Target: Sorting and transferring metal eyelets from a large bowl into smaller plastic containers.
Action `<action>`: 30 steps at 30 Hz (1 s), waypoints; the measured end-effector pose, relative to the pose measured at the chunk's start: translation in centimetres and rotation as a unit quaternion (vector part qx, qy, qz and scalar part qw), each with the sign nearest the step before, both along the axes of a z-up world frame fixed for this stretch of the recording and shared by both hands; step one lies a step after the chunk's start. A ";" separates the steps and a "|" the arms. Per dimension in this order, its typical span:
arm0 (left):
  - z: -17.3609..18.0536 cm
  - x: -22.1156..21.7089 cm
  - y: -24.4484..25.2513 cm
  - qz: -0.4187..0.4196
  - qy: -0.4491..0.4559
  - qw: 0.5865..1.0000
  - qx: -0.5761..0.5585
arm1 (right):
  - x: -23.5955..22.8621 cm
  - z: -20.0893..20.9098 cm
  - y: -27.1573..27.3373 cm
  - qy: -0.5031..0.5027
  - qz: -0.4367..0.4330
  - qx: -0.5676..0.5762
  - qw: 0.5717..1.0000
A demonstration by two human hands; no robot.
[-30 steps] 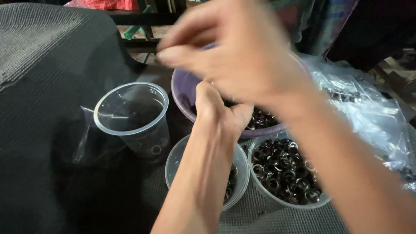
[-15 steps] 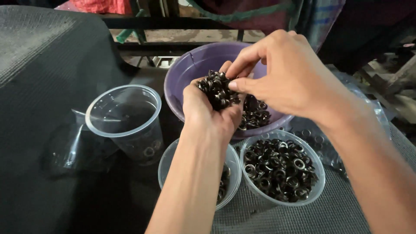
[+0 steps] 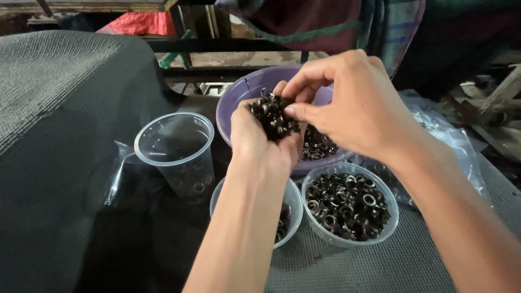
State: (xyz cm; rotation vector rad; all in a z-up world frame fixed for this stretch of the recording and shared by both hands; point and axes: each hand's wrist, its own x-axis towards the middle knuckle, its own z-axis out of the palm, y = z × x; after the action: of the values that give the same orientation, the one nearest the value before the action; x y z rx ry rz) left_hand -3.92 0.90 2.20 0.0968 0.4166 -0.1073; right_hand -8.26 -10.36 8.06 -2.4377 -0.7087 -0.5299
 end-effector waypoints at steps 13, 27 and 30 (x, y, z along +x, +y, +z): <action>-0.1 1.3 -0.7 -0.003 -0.005 0.999 0.039 | 0.8 0.2 -1.5 0.102 -0.012 0.089 0.991; -0.6 2.7 -0.4 -0.011 -0.007 1.000 0.010 | 2.6 -0.2 -0.9 -0.028 0.003 -0.071 0.997; 0.0 2.4 -0.1 -0.009 0.006 1.000 -0.011 | 3.8 -1.0 -0.8 -0.063 0.012 -0.081 0.995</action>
State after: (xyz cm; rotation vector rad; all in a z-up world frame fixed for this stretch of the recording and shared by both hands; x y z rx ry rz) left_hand -1.52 0.84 2.17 0.0777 0.4256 -0.1305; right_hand -4.50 -11.18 7.07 -2.5591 -0.8634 -0.6423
